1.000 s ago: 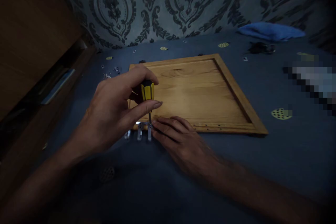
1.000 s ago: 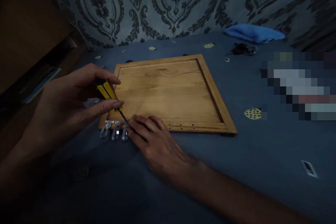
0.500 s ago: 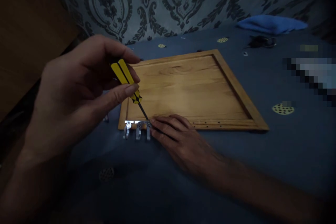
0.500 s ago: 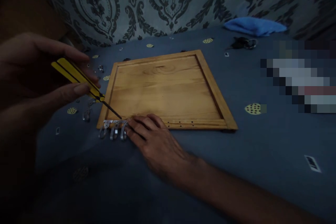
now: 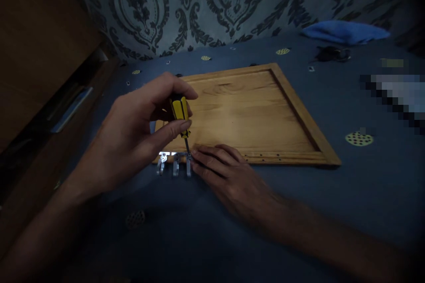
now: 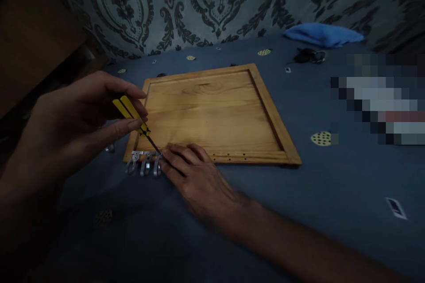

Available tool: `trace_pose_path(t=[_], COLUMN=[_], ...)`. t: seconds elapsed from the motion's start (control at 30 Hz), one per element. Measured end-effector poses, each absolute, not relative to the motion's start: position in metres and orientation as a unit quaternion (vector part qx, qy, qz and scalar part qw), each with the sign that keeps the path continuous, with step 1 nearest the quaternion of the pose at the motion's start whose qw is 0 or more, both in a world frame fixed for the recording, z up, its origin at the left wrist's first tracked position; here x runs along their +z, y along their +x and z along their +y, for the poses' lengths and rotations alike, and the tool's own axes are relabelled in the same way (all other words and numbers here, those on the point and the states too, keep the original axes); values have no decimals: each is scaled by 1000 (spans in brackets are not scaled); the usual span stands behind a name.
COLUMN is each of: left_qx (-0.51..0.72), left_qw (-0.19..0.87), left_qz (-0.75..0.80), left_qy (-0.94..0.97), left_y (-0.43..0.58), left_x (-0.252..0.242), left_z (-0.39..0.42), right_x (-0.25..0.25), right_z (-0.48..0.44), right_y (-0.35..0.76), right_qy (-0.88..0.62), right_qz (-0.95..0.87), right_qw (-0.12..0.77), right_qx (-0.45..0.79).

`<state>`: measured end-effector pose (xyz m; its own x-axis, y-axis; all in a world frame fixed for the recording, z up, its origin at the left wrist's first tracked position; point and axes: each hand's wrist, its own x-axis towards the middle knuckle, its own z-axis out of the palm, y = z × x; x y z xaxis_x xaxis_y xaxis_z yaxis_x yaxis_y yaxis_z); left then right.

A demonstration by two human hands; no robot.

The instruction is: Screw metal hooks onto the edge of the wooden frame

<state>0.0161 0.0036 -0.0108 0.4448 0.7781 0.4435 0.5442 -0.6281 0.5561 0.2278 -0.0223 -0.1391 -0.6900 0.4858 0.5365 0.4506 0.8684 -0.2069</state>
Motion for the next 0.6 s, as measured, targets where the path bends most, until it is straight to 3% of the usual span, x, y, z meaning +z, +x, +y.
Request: trace_pose_path(t=[0.2, 0.43, 0.6], left_qx=[330, 321, 350], left_qw=[161, 42, 138], left_qz=[398, 381, 377], left_qy=[841, 866, 847], left_y=[16, 18, 16], left_x=[-13, -16, -14], left_z=[4, 6, 4], right_x=[-139, -140, -140], right_z=[-23, -22, -22], right_y=[229, 228, 227], right_qy=[-257, -259, -259], right_qz=[-923, -921, -918], right_qw=[285, 291, 301], right_qx=[38, 24, 20])
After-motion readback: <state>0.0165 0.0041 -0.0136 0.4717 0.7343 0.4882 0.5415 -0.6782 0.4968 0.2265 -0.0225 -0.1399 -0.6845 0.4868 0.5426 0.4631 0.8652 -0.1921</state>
